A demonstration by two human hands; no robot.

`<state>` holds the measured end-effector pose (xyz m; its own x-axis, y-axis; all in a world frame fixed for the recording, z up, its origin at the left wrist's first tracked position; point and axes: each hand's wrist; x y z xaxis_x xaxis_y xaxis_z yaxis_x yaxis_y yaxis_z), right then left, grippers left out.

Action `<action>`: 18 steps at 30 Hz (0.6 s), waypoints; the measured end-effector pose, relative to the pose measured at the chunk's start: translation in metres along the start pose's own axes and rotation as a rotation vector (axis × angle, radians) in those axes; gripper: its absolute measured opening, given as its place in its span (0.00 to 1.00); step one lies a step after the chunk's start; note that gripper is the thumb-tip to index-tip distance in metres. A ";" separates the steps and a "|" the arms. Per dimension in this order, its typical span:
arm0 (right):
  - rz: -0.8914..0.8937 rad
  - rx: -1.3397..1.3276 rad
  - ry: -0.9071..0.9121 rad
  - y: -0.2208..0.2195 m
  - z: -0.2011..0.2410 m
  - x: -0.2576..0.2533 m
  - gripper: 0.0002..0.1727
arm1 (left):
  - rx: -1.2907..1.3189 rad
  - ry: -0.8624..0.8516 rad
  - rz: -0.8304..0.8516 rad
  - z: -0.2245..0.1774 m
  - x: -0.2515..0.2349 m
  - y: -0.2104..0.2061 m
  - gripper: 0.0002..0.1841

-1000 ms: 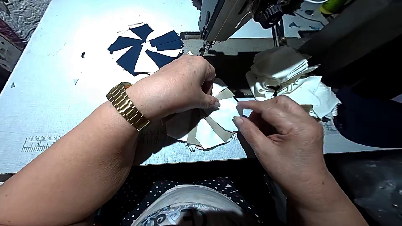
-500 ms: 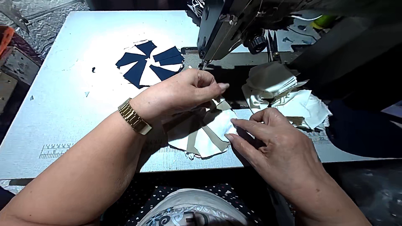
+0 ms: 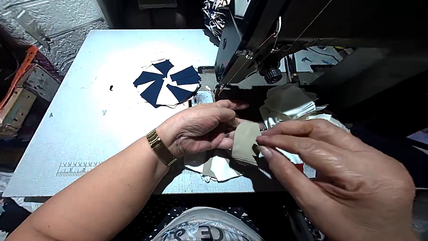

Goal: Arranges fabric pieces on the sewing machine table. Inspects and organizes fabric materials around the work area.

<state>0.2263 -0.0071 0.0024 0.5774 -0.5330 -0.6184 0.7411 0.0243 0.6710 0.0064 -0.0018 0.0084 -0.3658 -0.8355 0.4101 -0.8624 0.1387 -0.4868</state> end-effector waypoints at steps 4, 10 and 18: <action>0.120 0.067 0.086 -0.005 -0.002 -0.001 0.10 | 0.159 0.025 0.027 0.002 -0.003 0.004 0.24; 0.132 0.165 0.157 -0.011 -0.006 -0.008 0.10 | 0.301 0.081 -0.049 -0.001 0.000 0.000 0.19; 0.127 0.092 0.136 -0.007 -0.010 -0.013 0.09 | 0.196 0.017 0.031 0.001 0.003 0.003 0.25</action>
<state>0.2173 0.0085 0.0020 0.7095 -0.4116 -0.5720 0.6286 0.0028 0.7777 0.0029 -0.0040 0.0070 -0.3989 -0.8229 0.4046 -0.7663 0.0567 -0.6400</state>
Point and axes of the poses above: each hand's wrist, its own x-axis away from the middle knuckle, its own y-axis out of the back of the hand, z = x × y, and after that the axes turned 2 degrees about y, right-handed
